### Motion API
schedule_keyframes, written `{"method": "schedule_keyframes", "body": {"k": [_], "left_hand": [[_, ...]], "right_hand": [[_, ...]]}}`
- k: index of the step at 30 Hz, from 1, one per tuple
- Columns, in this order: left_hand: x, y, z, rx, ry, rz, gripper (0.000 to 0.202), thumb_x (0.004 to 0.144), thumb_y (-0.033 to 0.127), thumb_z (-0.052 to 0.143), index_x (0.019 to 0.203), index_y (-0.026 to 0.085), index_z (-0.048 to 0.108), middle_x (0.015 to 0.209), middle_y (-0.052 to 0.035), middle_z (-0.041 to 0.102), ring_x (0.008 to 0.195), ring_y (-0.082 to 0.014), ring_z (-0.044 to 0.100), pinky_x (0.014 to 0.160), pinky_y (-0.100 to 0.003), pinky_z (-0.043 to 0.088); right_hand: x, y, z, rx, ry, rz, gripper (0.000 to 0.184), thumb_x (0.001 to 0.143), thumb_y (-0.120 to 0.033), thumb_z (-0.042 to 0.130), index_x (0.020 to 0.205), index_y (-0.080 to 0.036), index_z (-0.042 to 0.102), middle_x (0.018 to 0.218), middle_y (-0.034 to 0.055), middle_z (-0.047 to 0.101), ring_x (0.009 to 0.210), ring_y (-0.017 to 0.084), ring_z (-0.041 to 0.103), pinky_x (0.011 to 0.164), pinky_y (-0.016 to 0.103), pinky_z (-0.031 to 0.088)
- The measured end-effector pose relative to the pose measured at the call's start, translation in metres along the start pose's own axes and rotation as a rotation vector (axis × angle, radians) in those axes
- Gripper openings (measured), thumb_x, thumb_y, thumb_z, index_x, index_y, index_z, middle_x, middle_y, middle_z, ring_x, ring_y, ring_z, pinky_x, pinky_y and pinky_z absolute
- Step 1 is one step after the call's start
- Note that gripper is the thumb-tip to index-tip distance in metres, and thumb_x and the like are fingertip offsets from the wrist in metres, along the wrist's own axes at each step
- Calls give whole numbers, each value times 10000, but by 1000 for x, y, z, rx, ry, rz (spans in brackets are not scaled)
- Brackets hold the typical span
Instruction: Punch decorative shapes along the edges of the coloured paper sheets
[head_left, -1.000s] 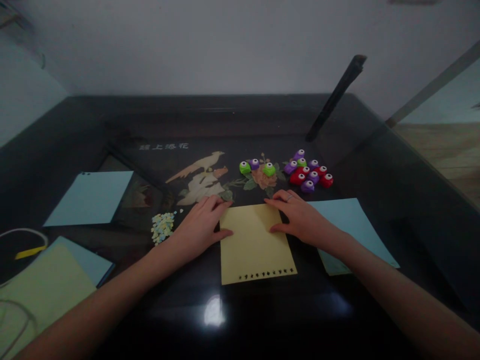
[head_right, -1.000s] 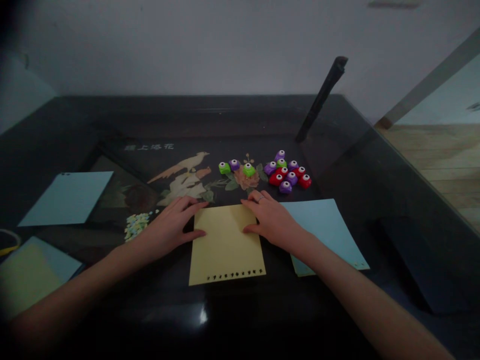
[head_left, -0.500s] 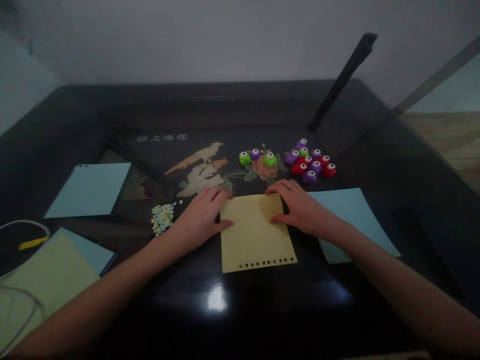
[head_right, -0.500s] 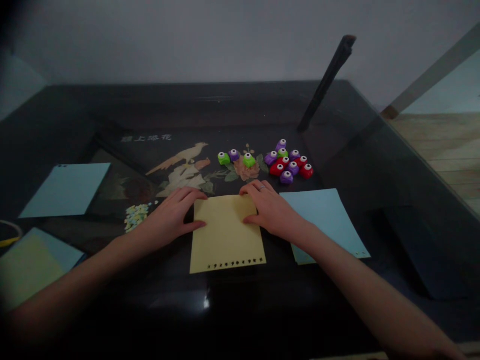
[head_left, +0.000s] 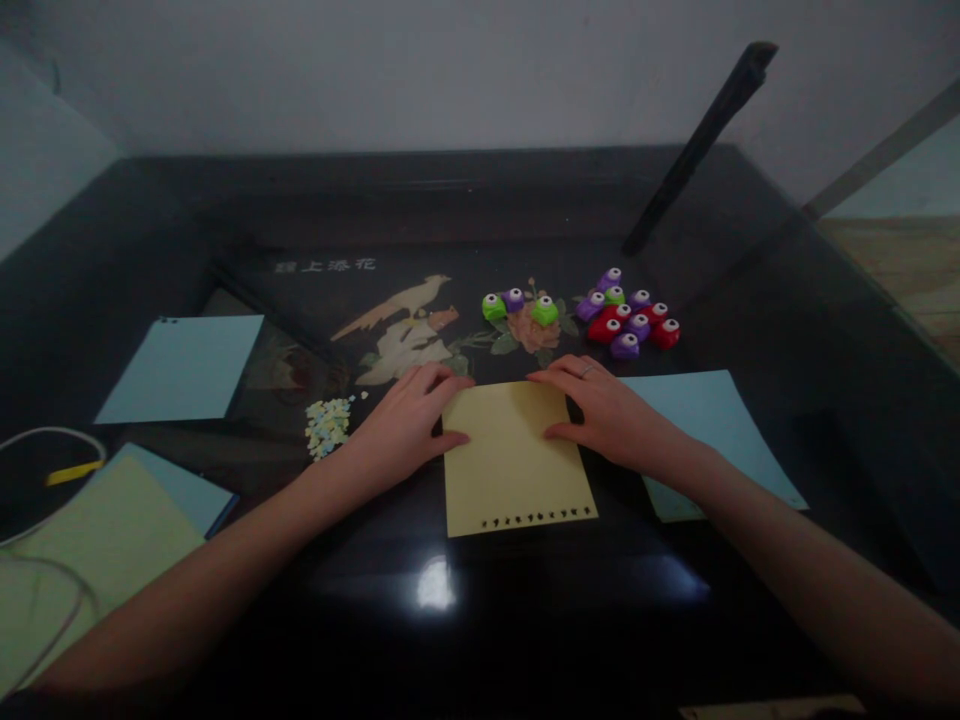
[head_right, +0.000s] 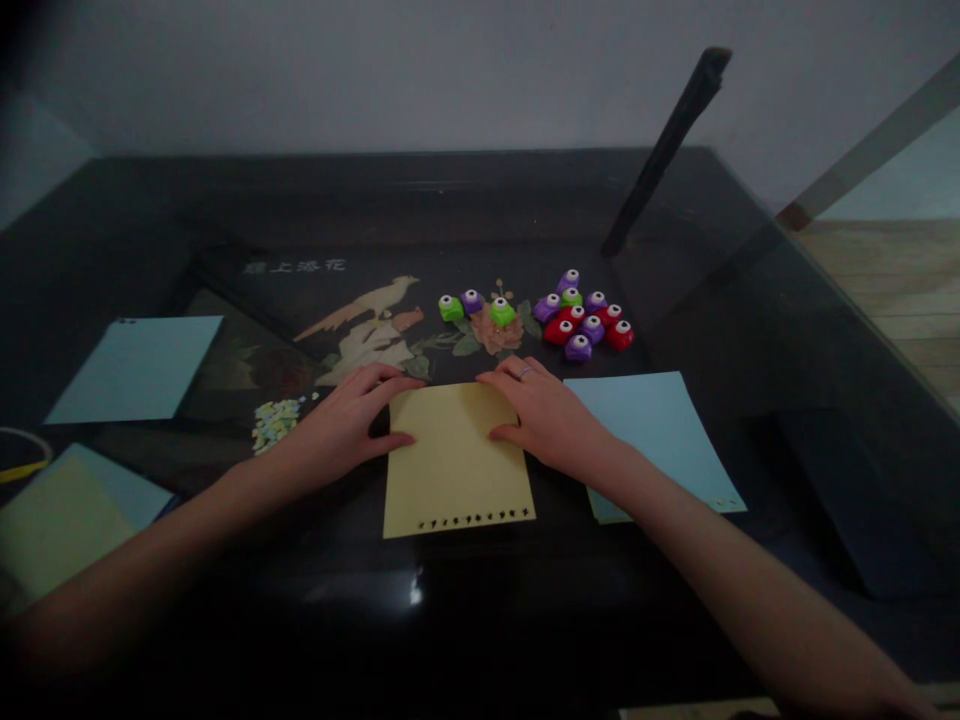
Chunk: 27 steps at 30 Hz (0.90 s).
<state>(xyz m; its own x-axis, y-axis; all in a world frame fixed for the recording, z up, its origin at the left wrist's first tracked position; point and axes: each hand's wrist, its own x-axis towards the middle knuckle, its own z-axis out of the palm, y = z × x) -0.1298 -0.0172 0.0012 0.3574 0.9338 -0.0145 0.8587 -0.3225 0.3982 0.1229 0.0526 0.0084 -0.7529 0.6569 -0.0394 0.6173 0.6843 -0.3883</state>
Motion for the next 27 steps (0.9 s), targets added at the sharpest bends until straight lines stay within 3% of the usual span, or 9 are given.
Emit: {"method": "schedule_keyframes", "body": {"k": [5,10,17,21,27], "left_hand": [[0,1,0,-4,12,16,475,771,285,697,1187,179,494,1174,-91,527,1097,-270,496,957,-412,418],[-1,7,-2,28,20,-11,408,757,245,711,1100,161,507,1114,-93,571,1060,-268,527,916,-390,433],[0,9,-5,18,-103,-131,244,843,253,582,1074,186,540,937,-74,670,849,-240,630,715,-330,458],[2,3,-11,-178,-97,-181,155,871,287,511,967,197,593,722,-5,641,662,-175,607,598,-264,423],[6,-5,-22,-647,21,-284,215,790,351,599,909,172,604,648,11,626,630,-171,613,581,-263,448]], "right_hand": [[-2,-2,0,-49,21,-16,596,717,-245,731,1266,-120,535,1221,125,557,1121,286,484,994,424,412],[-1,-6,-1,-37,72,12,445,667,-177,748,1077,-135,582,1100,116,592,1043,286,512,919,428,440],[-1,1,-2,264,84,119,132,761,-130,622,875,-192,593,877,25,666,806,178,607,716,314,457],[0,5,-6,432,140,175,56,780,-183,605,829,-191,632,807,13,678,705,147,608,646,289,451],[1,7,-16,843,131,258,237,795,-314,620,999,-194,606,839,47,715,761,195,672,667,348,518]]}}
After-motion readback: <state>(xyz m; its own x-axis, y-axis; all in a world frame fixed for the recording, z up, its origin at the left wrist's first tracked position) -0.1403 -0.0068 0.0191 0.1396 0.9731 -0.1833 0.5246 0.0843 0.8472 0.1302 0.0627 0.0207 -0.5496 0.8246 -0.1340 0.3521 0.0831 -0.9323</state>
